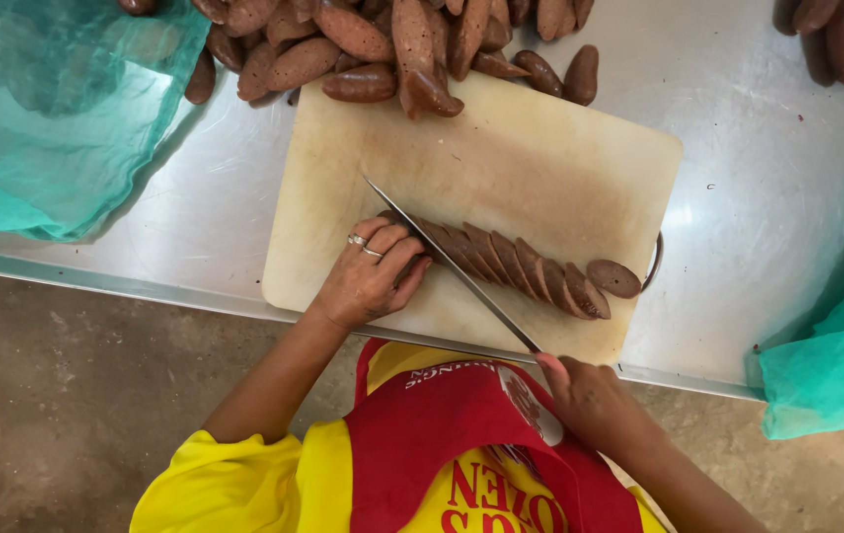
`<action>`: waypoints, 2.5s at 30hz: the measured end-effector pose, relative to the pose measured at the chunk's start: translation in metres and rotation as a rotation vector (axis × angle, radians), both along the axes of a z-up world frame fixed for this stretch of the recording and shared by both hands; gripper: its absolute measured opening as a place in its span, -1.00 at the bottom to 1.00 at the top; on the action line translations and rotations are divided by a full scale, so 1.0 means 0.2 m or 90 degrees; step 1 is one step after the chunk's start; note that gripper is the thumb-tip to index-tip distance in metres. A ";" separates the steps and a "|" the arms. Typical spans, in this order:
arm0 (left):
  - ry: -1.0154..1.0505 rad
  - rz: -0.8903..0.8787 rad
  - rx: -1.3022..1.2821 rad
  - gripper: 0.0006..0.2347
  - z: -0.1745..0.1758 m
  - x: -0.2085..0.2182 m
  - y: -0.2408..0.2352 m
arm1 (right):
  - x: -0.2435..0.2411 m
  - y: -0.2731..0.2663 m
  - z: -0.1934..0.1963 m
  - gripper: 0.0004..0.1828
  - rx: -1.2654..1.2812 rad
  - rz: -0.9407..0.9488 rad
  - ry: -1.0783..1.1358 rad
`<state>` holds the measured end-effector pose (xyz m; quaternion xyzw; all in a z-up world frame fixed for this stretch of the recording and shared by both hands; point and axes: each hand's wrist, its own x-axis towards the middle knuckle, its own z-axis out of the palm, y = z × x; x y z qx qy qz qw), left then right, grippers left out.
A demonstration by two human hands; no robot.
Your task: The person uses a large knife to slice several long sausages into rounds on a white cutting board, occasionally using a sharpening rod on the blade.
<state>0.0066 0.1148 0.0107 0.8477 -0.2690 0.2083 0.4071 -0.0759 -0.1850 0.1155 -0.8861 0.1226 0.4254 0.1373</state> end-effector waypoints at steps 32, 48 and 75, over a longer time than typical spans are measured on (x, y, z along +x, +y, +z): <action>0.005 0.324 -0.069 -0.79 -0.08 -0.29 -0.30 | -0.25 -0.85 -0.23 -0.20 0.114 0.006 0.039; 0.216 0.534 -0.313 -0.72 -0.20 -0.13 -0.31 | -0.46 -0.93 -0.10 -0.39 0.291 0.087 -0.149; 0.124 0.580 -0.189 -0.81 -0.14 -0.16 -0.33 | 0.07 -0.25 -0.51 -0.39 0.216 0.416 -0.319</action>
